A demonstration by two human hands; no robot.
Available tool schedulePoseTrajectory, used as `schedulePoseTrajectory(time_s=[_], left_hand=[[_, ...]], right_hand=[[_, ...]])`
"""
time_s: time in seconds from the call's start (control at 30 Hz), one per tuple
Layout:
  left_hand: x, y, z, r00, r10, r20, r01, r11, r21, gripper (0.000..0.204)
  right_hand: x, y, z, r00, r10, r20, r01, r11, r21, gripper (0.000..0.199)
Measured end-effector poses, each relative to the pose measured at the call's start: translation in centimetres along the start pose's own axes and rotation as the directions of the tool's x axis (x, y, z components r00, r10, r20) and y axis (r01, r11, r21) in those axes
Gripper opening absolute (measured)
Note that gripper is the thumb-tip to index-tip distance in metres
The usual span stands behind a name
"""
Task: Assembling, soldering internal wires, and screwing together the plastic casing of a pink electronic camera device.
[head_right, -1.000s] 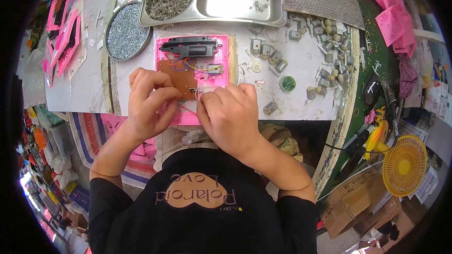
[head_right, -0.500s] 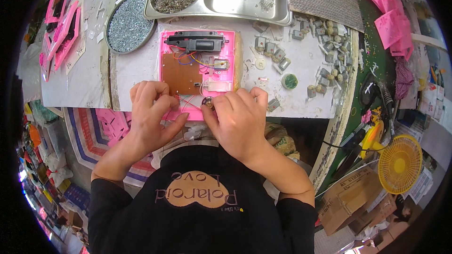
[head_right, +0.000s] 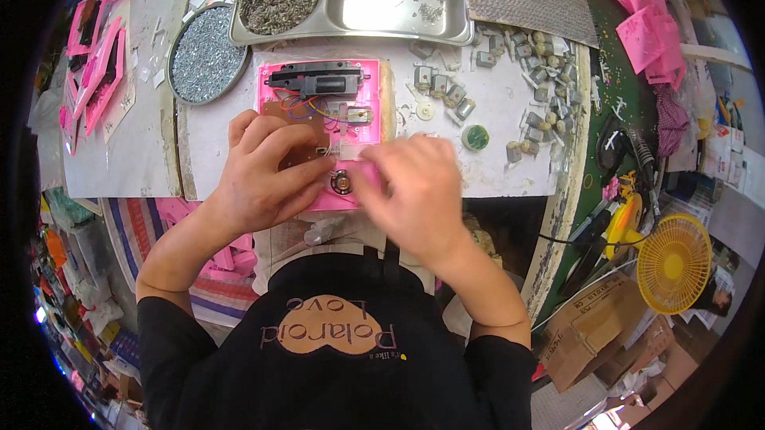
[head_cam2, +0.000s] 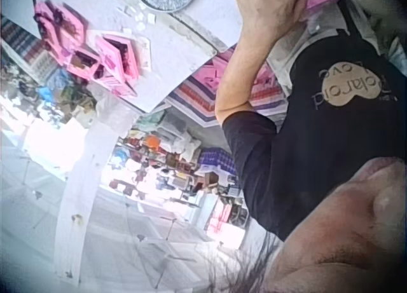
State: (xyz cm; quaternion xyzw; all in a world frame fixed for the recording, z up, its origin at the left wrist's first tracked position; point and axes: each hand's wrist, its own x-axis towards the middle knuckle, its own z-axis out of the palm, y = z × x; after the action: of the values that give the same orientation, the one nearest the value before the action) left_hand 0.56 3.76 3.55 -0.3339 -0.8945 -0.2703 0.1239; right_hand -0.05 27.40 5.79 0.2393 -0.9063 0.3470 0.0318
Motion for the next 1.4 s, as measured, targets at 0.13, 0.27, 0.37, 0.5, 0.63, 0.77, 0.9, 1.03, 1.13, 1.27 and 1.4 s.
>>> schedulePoseTrajectory(time_s=[0.13,0.27,0.37,0.5,0.63,0.77,0.9,1.03,1.13,1.27,1.4], left_hand=[[0.9,0.4,0.0,0.996,-0.084,-0.006,0.083,0.996,-0.042,0.043],[2.3,0.5,0.7,0.989,-0.145,-0.009,0.145,0.988,0.051,0.045],[2.6,0.4,1.0,0.991,-0.136,0.009,0.135,0.989,0.063,0.045],[2.6,0.2,1.1,0.993,-0.118,0.009,0.117,0.990,0.084,0.045],[2.6,0.1,1.1,0.995,-0.096,0.011,0.094,0.993,0.074,0.043],[2.8,0.1,1.3,0.997,-0.075,-0.014,0.076,0.988,0.136,0.043],[3.2,0.3,0.9,0.997,-0.077,0.001,0.076,0.989,0.124,0.044],[4.3,-0.9,0.3,1.000,-0.020,0.016,0.020,0.999,-0.026,0.034],[5.7,-2.0,-0.5,0.999,0.050,0.020,-0.050,0.999,-0.002,0.027],[7.2,-2.3,-1.1,0.975,0.169,0.144,-0.179,0.982,0.061,0.026],[8.4,-3.1,-0.3,0.941,0.279,0.190,-0.293,0.955,0.051,0.026]], right_hand=[[3.0,2.5,0.5,0.995,0.077,-0.066,-0.082,0.993,-0.088,0.020],[4.6,1.5,0.2,0.986,0.160,0.049,-0.148,0.969,-0.199,0.023],[5.0,0.9,0.2,0.994,0.099,0.047,-0.082,0.955,-0.285,0.021],[5.1,1.1,0.1,0.960,0.252,0.123,-0.234,0.962,-0.140,0.017],[5.8,1.2,-0.5,0.912,0.339,0.231,-0.320,0.940,-0.116,0.013],[5.3,-0.2,1.3,0.987,-0.023,0.160,0.113,0.807,-0.580,0.008],[4.1,-2.3,1.1,0.972,-0.070,0.222,0.201,0.734,-0.648,0.013],[3.4,-1.4,-0.1,0.980,-0.031,0.199,0.131,0.848,-0.514,0.012],[4.9,3.4,-4.2,0.961,0.124,0.248,-0.102,0.990,-0.099,0.017],[11.8,21.9,-16.7,0.854,0.275,-0.442,-0.378,0.912,-0.162,0.028],[13.8,40.2,-26.1,0.589,0.455,-0.668,-0.785,0.520,-0.339,0.042]])
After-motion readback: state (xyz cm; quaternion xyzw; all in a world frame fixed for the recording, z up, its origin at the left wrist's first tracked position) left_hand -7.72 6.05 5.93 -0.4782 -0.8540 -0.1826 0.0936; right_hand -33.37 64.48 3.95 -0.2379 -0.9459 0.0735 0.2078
